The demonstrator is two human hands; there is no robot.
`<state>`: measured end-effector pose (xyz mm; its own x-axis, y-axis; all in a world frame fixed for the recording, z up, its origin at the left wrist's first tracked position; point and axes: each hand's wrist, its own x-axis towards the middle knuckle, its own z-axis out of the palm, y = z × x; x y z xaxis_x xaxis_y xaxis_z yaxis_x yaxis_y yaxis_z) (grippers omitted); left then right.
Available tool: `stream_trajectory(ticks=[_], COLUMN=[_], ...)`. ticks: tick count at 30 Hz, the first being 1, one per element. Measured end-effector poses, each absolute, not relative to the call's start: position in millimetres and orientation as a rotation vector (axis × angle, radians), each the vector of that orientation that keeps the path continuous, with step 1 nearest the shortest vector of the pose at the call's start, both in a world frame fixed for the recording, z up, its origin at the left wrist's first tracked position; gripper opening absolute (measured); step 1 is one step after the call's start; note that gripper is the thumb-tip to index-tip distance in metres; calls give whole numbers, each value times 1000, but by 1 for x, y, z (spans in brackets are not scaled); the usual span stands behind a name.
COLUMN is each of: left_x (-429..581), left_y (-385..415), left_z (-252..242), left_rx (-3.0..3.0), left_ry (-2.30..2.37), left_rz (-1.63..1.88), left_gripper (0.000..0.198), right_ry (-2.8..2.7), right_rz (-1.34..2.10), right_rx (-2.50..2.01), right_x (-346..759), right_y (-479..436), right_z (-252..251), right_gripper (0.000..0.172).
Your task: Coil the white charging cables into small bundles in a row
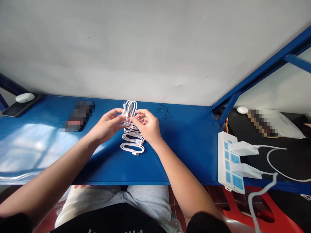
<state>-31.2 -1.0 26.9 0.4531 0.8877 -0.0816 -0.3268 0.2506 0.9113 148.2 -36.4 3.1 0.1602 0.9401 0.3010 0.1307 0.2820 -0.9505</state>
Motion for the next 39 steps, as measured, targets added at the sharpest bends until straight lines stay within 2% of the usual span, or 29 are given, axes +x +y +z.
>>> stream_trajectory(ticks=[4,14,19,24,29,32,37,39], left_x=[-21,-27,-25,-24,-22,-22,-21,-20], left_y=[-16,-18,-17,-15,-15,-15,-18,-19], left_z=[12,2,-3,-7,-9,-11,-10,-8], left_rx=[1002,1075,1108,1150,1209,1230,1177,1144], left_ry=[709,750,748,806,795,782,788,796], left_rz=[1005,1033,1116,1131,1107,1105,1118,1117], left_gripper=[33,30,44,56,58,56,43,37], right_ry=[-1345,-1396,-1359,-1292,-1249,-1224,-1167,-1170], right_rz=[664,844,976,997,962,974,961,946], right_rx=[-1201,-1217,-1195,-1198,-1234,-1286,-1284,-1285], right_x=[141,144,143,139,138,139,138,137], right_y=[-41,-40,-43,-44,-44,-44,-45,-46], right_z=[3,1,5,3,-1,-1,-1,-1], right_gripper=[22,20,14,33,33,39,68,68])
